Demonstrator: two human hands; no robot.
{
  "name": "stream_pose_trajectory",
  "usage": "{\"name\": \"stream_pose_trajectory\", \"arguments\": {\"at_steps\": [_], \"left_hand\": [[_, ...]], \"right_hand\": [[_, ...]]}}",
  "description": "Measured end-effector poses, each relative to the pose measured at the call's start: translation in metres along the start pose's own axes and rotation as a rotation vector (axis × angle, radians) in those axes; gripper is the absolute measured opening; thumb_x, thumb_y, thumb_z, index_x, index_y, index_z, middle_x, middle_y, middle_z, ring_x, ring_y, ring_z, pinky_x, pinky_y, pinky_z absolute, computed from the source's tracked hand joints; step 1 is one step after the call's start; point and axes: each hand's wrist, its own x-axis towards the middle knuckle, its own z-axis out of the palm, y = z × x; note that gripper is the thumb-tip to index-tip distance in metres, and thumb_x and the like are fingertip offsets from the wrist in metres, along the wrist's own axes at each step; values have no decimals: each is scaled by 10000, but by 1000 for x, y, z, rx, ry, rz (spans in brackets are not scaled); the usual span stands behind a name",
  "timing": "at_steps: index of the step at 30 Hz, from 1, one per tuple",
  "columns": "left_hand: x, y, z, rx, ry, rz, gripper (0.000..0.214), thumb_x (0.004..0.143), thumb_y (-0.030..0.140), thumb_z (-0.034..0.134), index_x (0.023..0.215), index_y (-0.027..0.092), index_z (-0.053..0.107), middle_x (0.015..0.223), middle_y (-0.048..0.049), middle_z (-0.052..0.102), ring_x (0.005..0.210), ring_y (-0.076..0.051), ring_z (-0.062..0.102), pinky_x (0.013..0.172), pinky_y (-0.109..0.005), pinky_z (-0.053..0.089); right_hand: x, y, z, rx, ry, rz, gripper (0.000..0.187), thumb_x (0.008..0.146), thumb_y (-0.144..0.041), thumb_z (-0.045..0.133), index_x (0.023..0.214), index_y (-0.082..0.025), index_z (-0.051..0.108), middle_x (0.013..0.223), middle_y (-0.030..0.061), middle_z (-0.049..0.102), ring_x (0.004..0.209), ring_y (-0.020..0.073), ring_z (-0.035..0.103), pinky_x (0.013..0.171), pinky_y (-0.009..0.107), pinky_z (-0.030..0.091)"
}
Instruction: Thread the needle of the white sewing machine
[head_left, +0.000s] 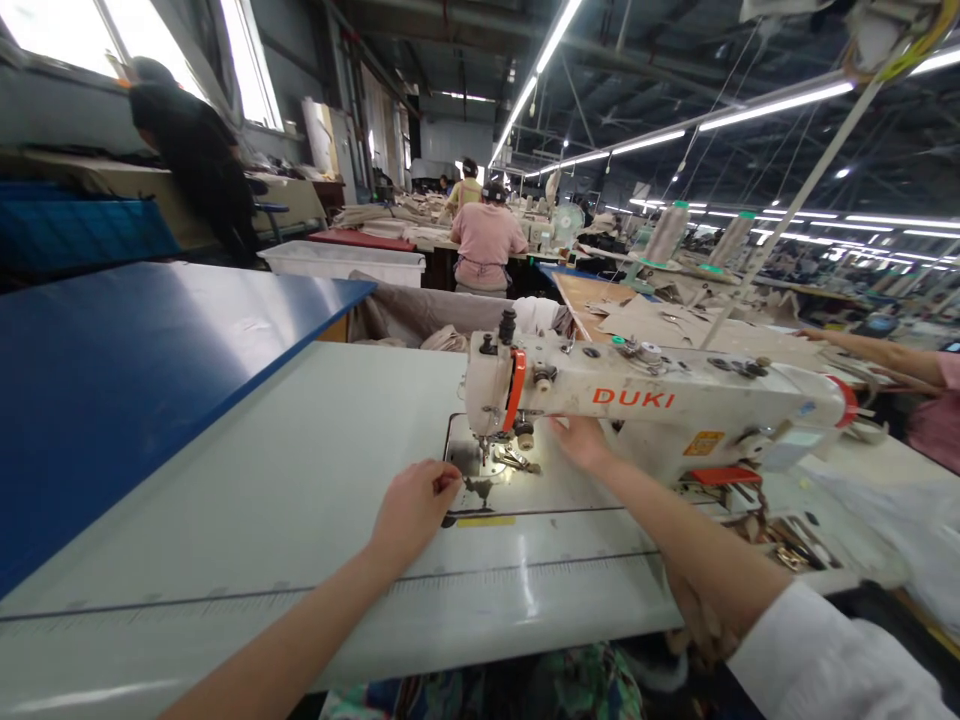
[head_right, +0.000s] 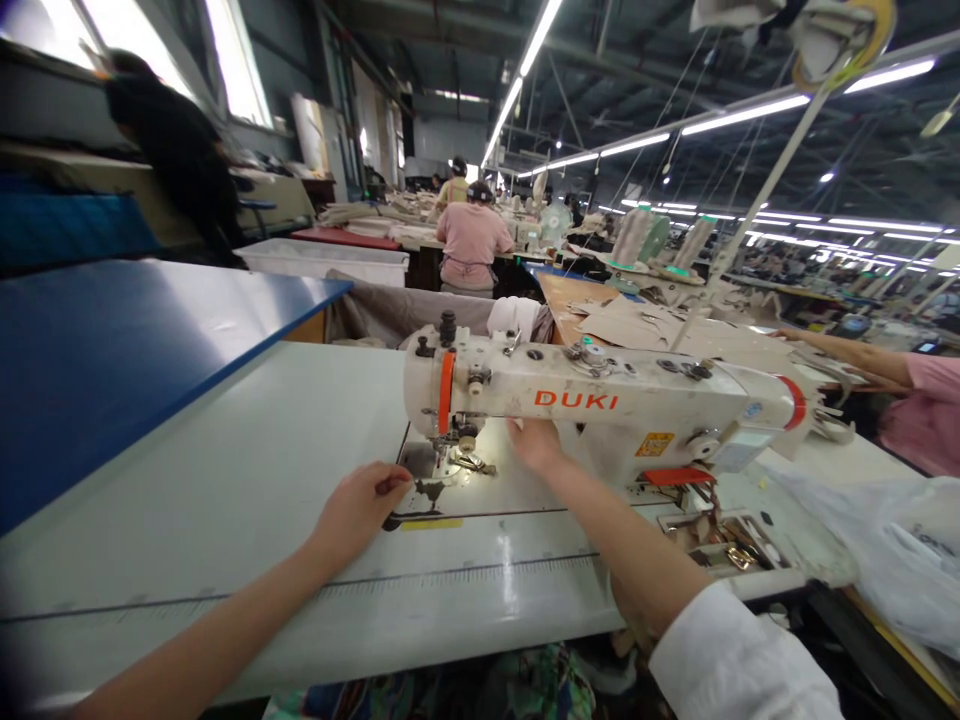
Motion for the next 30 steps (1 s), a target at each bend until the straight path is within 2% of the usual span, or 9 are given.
{"name": "stream_pose_trajectory", "arguments": {"at_steps": [3,6,16,22,26,30], "left_hand": [[0,2,1,17,-2,9,160,819,255,509,780,220,660,762,-10,628,787,-192,569,751,-315,404],[1,2,2,17,-1,6,165,824,266,510,796,220,665,775,-12,635,798,-198,571,750,-320,404],[-1,1,3,4,16,10,145,822,238,523,789,217,662,760,-7,638,781,-183,583,748,-298,415],[0,3,4,-4,13,16,141,826,222,525,790,209,661,769,-11,635,790,-181,575,748,-299,404],[0,3,5,-12,14,18,139,830,219,526,794,207,660,769,-11,632,784,-180,567,733,-299,394],[-1,2,6,-16,18,22,134,829,223,530,799,206,660,766,-11,626,785,-183,562,736,-306,388]], "right_hand": [[-30,-10,4,-94,-76,-72,165,820,-212,526,850,-190,686,914,62,705,935,205,595,880,325,434],[-43,-18,11,-151,-123,-107,143,808,-248,562,865,-190,679,866,52,695,893,192,590,805,292,432],[-36,-29,29,-254,-172,-28,128,814,-232,538,785,-181,652,867,75,698,855,191,618,745,277,440],[-35,-31,27,-263,-241,-95,187,789,-113,486,769,-170,663,902,85,703,879,183,622,798,267,440],[-35,-29,25,-271,-252,-90,193,772,-110,498,856,-172,660,934,72,707,892,176,630,804,257,450],[-37,-32,29,-298,-205,-63,224,797,-257,538,985,-174,628,1003,88,688,926,199,624,794,278,460]]}}
